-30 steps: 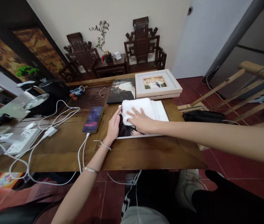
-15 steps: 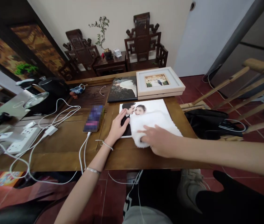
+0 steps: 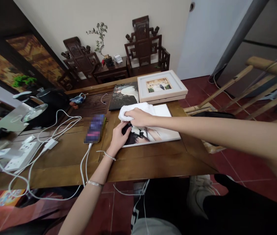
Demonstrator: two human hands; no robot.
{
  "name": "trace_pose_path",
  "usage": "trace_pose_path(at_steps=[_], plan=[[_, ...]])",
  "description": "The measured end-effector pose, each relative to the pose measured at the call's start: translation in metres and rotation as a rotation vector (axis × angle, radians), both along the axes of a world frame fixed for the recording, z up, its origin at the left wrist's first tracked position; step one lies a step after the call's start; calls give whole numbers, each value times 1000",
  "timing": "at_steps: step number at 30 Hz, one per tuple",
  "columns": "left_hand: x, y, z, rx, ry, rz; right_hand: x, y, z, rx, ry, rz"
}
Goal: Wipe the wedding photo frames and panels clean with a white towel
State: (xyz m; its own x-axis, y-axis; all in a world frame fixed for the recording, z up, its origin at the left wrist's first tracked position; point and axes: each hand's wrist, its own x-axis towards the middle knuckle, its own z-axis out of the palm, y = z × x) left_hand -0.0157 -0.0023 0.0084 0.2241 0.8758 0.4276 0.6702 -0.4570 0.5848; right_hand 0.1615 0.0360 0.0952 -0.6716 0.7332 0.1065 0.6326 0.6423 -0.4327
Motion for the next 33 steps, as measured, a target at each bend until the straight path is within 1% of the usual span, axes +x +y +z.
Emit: trace_pose_path(at_steps=[3, 5, 7, 11, 13, 14, 16, 19, 22, 24, 26, 28, 30, 33], plan=[[0, -1, 1, 6, -3, -14, 16, -4, 2, -14, -55, -6], [1, -1, 1, 5, -15, -31, 40, -5, 3, -17, -90, -20], [1, -1, 1, 0, -27, -44, 71, -3, 2, 11, -119, -45], [2, -1, 2, -12, -29, -36, 130, -3, -9, 82, -253, -113], [2, -2, 3, -19, -40, -30, 146, -12, -17, 95, -310, -120], [2, -2, 3, -21, -50, -30, 150, -20, -21, 103, -327, -115], [3, -2, 3, -21, -68, -30, 149, -43, -29, 130, -343, -85], [3, -2, 3, -18, -72, -28, 135, -86, -35, 177, -321, 13], [3, -2, 3, -16, -64, -29, 120, -124, -32, 164, -291, 130], [3, -2, 3, -16, -54, -31, 112, -138, -28, 141, -299, 182], [3, -2, 3, -15, -47, -30, 107, -139, -23, 135, -310, 212], [2, -2, 2, -12, -45, -30, 105, -126, -20, 151, -305, 207], [1, -2, 2, -9, -41, -36, 105, -103, -18, 167, -317, 158], [0, -1, 1, -9, -36, -44, 108, -60, -15, 156, -380, 62]])
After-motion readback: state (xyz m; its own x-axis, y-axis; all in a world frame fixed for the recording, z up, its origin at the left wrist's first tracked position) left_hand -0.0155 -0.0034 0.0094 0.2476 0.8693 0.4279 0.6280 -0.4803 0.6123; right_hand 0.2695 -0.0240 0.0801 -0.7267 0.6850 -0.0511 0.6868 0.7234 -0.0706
